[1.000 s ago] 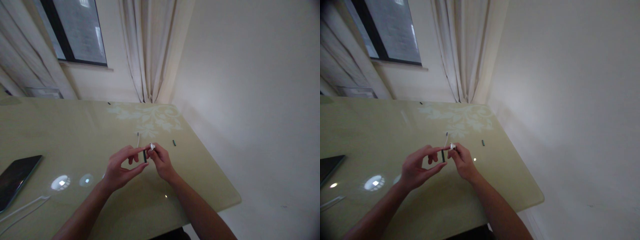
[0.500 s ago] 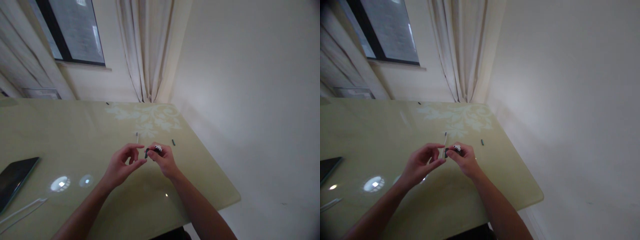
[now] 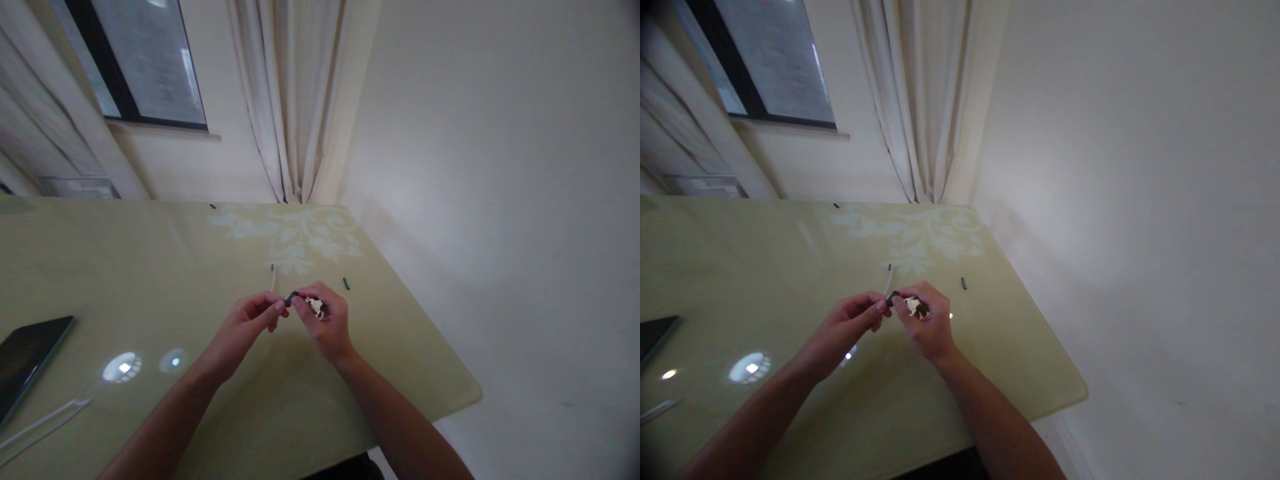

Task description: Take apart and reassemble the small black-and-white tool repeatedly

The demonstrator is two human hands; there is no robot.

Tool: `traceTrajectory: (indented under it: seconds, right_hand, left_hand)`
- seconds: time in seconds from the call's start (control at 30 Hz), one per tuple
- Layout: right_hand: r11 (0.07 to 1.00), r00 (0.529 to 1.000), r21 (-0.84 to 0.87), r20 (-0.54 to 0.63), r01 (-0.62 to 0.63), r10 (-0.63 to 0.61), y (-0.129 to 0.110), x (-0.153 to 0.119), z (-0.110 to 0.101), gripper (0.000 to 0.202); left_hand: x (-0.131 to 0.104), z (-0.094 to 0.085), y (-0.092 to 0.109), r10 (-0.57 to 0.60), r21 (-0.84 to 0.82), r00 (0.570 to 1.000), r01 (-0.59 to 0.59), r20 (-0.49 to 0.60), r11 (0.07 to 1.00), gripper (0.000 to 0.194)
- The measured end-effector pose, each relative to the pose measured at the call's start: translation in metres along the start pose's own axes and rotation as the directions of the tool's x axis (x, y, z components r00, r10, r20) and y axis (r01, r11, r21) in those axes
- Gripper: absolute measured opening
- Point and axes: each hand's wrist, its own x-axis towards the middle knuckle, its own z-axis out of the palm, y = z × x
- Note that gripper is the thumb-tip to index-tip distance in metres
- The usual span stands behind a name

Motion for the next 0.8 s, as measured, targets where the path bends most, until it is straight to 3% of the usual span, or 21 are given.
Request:
traceTrajectory:
  seconds: [0.27,0.53,0.7,0.8]
  right_hand:
    - [0.999,0.999,0.040,0.044,-0.033,0.031,-0.001,-0.002,0.000,0.016]
    - [0.998,0.999,-0.054,0.033,0.013,-0.011,-0.002,-0.001,-0.001,0.017]
    - [0.987,0.996,-0.133,0.020,0.087,-0.085,-0.001,-0.003,0.002,0.013]
    - [0.986,0.994,-0.127,0.027,0.111,-0.109,0.000,-0.004,0.003,0.016]
  left_hand:
    - [0.002,-0.001,0.007,0.052,0.085,0.996,-0.046,-0.072,0.995,0.035]
    - [0.005,-0.008,0.011,0.087,0.168,0.995,-0.078,-0.045,0.983,0.034]
    - [0.003,0.003,0.000,0.002,0.038,0.991,0.003,-0.137,0.999,0.039]
    - [0.001,0.011,-0.007,-0.031,-0.069,0.992,0.023,-0.126,0.997,0.046]
